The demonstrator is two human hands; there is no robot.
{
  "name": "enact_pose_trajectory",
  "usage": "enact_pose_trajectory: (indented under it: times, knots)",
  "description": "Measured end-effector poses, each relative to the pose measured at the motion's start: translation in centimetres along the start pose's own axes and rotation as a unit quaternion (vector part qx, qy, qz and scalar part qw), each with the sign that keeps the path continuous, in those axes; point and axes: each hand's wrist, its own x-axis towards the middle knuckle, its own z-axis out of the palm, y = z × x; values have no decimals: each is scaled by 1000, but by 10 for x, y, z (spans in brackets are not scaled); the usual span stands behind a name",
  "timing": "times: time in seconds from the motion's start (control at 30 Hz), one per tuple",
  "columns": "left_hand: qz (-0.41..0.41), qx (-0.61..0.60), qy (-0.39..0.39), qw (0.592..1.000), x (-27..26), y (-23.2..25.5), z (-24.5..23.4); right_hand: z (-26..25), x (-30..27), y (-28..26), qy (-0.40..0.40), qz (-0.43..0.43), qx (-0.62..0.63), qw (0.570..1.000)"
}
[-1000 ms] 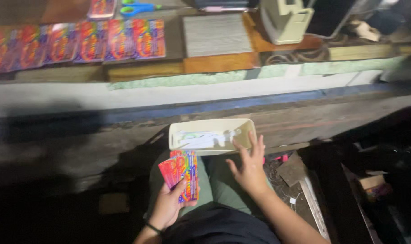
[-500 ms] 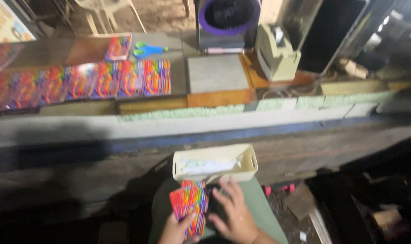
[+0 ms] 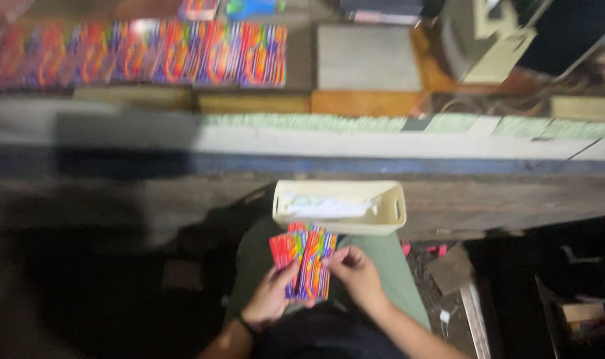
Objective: The person sits with a plastic container on their lap and uses blue scissors to trim the edges of colorful rectangular cards. They repeatedly pick up cards, cut the sides, and place the trimmed pieces back into the container.
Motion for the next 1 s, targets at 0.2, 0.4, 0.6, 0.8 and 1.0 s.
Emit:
enact_pose_trajectory:
  times: [0.2, 0.4, 0.6, 0.8, 1.0]
  knots:
    - [-8, 61, 98, 993, -11, 6, 9, 3, -11, -19, -16, 23, 20, 999]
    - [-116, 396, 73, 908, -46, 52, -8, 1, -24, -48, 13, 31, 129, 991]
    - [-157, 544, 153, 810, -71, 78, 19, 6, -28, -56, 24, -78, 101, 992]
    - [-82, 745, 232, 620, -80, 81, 24, 0, -31, -55, 41, -32, 78, 996]
    - [-18, 754, 256, 605, -80, 84, 33, -3, -33, -63, 40, 43, 95, 994]
